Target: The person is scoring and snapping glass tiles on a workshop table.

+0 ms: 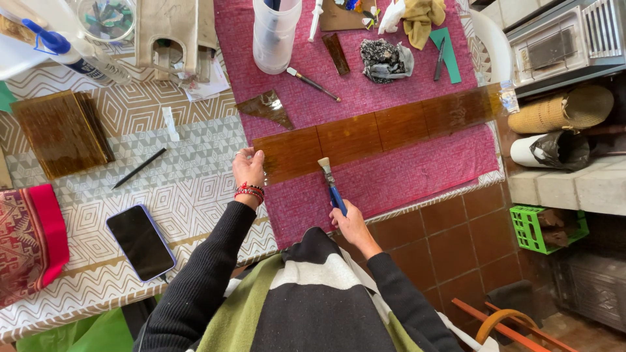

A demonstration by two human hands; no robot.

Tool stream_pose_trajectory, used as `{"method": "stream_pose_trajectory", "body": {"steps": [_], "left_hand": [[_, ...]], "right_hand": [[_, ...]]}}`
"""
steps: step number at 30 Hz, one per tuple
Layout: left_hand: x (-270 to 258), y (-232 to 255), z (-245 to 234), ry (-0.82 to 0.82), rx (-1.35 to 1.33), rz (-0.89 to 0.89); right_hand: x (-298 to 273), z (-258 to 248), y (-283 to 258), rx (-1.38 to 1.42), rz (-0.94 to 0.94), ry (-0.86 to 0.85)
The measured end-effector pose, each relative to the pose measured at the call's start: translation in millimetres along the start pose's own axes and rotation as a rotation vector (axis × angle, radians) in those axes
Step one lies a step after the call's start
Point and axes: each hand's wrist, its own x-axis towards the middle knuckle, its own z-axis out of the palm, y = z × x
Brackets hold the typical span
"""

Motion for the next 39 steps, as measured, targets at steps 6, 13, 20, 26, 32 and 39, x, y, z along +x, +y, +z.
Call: {"method": "stream_pose_trajectory", "body": {"steps": [6,13,20,26,32,39], "left_hand": [[-1,-1,1,-0.004,-0.013,-0.031],[1,-4,2,0.021,0.052,0.001],[1,-10,2,0.008,0.023,-0.016],[2,-16,3,0.021,0.003,-0.001],[1,-16,3,0.01,0.014,-0.027],[9,-35,6,0.028,0.066,-0.022]], "right_hand": [[8,1,16,-0.091,0.073,0.016],[-3,-1,-19,-0.124,0.094,-0.002],[-1,2,-7,-0.154,0.07,0.038],[1,3,-1,-0.203,0.037,0.077],[1,3,-3,-0.225,0.035,0.082],[-1,-1,-11,-0.268,0.081,0.032]]}}
